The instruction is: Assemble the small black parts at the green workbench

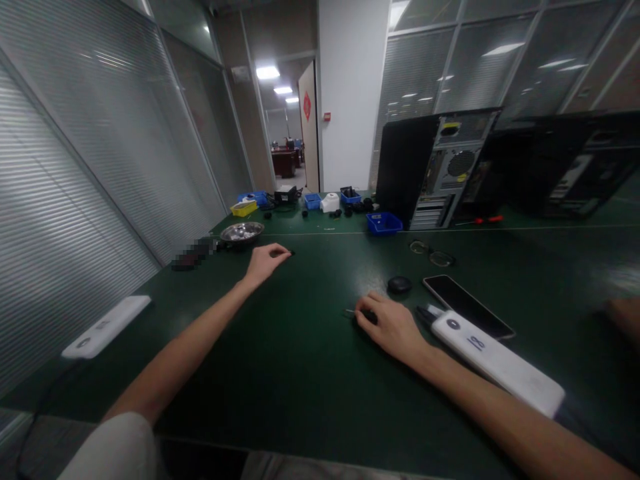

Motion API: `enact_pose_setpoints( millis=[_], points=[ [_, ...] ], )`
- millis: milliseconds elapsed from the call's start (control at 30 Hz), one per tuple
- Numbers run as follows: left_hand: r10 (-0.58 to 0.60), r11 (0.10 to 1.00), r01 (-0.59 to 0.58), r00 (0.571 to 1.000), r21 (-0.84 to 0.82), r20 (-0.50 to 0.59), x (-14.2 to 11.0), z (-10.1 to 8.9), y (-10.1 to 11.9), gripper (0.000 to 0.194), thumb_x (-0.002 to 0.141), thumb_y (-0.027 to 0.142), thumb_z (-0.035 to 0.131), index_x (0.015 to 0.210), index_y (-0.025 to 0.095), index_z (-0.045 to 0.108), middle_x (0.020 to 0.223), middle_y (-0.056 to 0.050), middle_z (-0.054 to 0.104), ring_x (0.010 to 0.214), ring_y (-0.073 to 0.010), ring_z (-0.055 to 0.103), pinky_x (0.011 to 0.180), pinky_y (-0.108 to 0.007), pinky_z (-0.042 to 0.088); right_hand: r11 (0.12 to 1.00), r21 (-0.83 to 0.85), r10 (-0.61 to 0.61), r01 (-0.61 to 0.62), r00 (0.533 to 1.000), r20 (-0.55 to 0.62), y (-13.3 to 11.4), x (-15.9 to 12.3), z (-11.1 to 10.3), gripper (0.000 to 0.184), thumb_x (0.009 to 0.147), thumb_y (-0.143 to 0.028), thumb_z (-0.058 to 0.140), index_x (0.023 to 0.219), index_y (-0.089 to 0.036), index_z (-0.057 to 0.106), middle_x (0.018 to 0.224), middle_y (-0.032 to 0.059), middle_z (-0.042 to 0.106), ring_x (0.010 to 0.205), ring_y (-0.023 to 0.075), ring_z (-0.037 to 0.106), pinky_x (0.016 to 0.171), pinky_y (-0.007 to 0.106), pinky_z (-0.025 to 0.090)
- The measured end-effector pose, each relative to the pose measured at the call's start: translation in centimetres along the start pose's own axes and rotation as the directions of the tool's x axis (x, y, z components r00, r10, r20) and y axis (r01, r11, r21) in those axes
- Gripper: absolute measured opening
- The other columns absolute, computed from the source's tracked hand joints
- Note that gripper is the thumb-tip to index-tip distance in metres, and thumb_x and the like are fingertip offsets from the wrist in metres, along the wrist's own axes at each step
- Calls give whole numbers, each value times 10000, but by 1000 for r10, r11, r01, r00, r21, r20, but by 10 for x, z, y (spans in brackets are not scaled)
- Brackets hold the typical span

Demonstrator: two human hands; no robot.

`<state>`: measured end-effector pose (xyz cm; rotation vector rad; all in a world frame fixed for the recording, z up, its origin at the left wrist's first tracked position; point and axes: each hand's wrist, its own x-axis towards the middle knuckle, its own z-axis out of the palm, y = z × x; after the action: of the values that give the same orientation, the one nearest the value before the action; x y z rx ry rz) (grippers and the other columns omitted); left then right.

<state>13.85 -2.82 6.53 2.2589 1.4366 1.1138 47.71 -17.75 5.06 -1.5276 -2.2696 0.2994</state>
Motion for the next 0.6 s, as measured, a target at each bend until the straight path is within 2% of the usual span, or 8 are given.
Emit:
enact_pose_setpoints(
  millis=[67,133,200,233,367,600],
  points=[
    [151,983,-128,973,-133,173,-23,24,37,231,911,379,668,1026,198,755,1025,-48,743,900,-170,671,819,-287,501,1000,2,4,-4,1000,-6,-1,-1,-1,218,980,-389,493,986,-248,659,1023,24,648,802,162,625,709,278,442],
    [285,948,-213,898,-235,335,-49,41,64,220,919,382,669,1035,212,748,1039,-44,730,916,-159,664,819,-285,501,1000,5,8,-8,1000,-13,-2,-1,-1,215,976,-406,505,984,-253,656,1018,20,646,799,163,624,709,281,444],
    [353,928,-257,838,-269,416,-69,50,80,206,929,358,665,1066,225,740,1051,-44,718,943,-157,653,844,-294,499,1000,10,6,-6,1000,-19,-4,-2,-2,217,976,-420,512,977,-257,655,1006,15,645,796,164,623,707,285,444],
    [366,924,-271,826,-268,428,-75,51,84,197,934,342,660,1077,229,737,1059,-45,715,964,-160,647,862,-302,495,1000,13,2,-2,1000,-20,-5,-2,-1,220,976,-425,513,971,-258,656,997,14,645,795,164,622,709,286,445],
    [370,922,-279,837,-269,402,-80,51,87,161,939,305,657,1053,229,740,1069,-39,715,1007,-170,634,889,-311,483,999,25,-24,24,999,-22,-9,-1,1,216,976,-418,518,962,-257,661,989,15,648,802,160,619,721,284,448],
    [276,952,-188,868,-241,412,-81,52,89,167,931,328,665,1026,214,744,985,-22,725,819,-140,633,734,-267,474,999,-2,-49,49,999,-21,-9,0,7,204,979,-404,511,969,-268,662,981,7,638,783,154,611,677,277,417]
  ],
)
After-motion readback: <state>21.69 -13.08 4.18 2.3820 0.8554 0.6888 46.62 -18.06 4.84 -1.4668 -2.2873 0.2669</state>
